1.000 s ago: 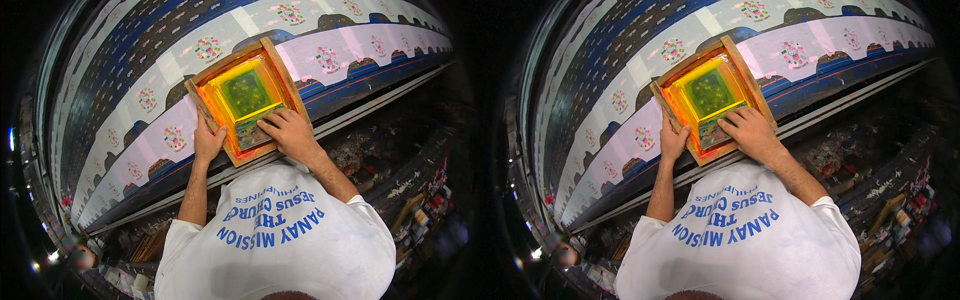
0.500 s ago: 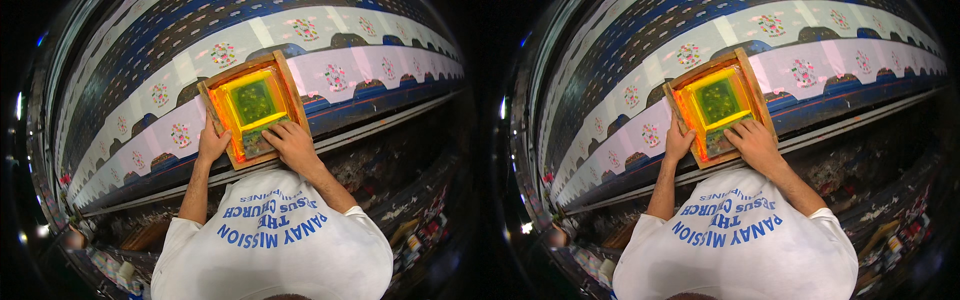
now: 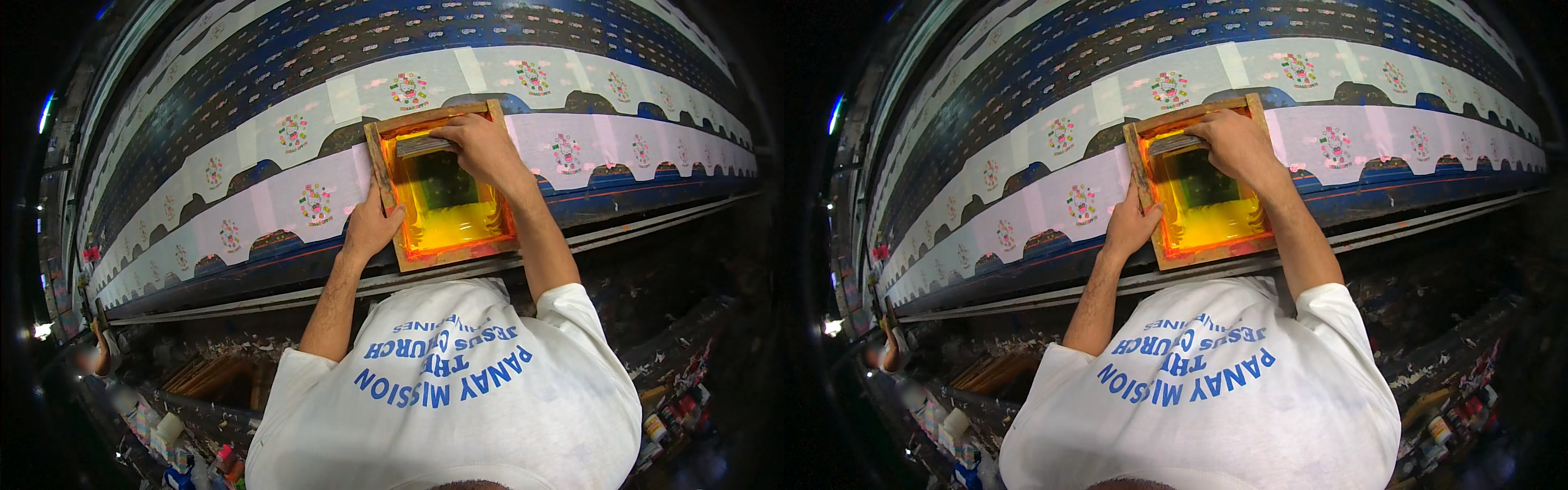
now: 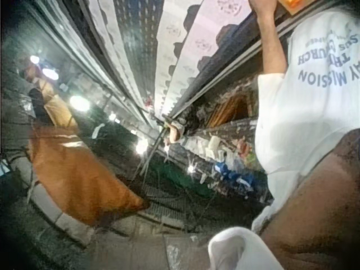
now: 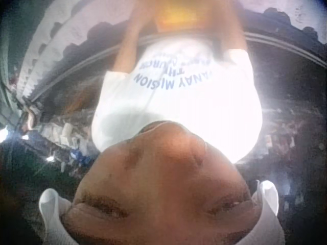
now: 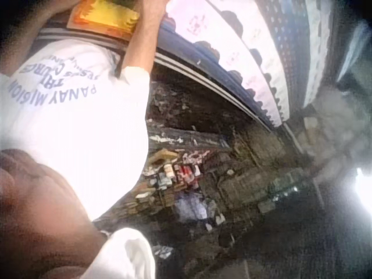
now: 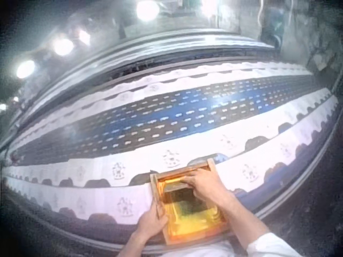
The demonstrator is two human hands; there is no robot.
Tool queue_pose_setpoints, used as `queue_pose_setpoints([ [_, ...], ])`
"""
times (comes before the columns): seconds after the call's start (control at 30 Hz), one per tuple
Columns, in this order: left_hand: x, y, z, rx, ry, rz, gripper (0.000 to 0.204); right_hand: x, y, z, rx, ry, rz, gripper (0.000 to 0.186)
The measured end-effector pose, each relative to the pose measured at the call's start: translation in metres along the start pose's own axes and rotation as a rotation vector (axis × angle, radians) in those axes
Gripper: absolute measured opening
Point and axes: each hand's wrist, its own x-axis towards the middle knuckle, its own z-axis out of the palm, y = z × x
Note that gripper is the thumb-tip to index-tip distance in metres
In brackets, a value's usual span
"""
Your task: The person uses a squeegee to spread green ink across a screen-printing frame held over a long roll of patterned fabric. The person repeatedly wipes the squeegee and repositions the frame along the fabric, continuing the same wiping motion throughout the clip.
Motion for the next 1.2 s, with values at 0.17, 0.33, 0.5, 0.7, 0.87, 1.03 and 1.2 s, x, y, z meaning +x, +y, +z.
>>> queue_pose_setpoints([
  [0.17, 0.003, 0.007, -0.007, 0.051, -0.049, -0.042, 0.1, -0.014, 0.005, 0.016, -0.045, -0.034, 0.019, 0.043],
  [0.33, 0.006, -0.005, -0.004, 0.028, -0.039, -0.037, 0.096, -0.082, -0.041, 0.013, -0.011, -0.056, 0.049, 0.047],
  [0.5, 0.018, -0.026, 0.011, 0.053, 0.011, 0.041, 0.103, -0.137, -0.066, 0.028, -0.006, 0.017, 0.095, 0.051],
  [0.7, 0.012, -0.007, -0.002, 0.003, -0.016, 0.027, 0.103, -0.142, -0.062, 0.031, 0.013, 0.034, 0.068, 0.054],
  [0.87, 0.006, 0.01, 0.004, -0.037, 0.051, 0.069, 0.104, -0.154, -0.049, 0.021, 0.053, 0.033, 0.057, 0.061],
  [1.03, 0.02, 0.069, 0.041, -0.047, 0.025, 0.023, 0.101, -0.181, 0.008, -0.009, 0.051, 0.08, 0.028, 0.064],
  [1.2, 0.055, 0.121, 0.127, -0.123, 0.035, 0.092, 0.107, -0.223, 0.087, -0.056, 0.035, 0.084, 0.076, 0.066],
])
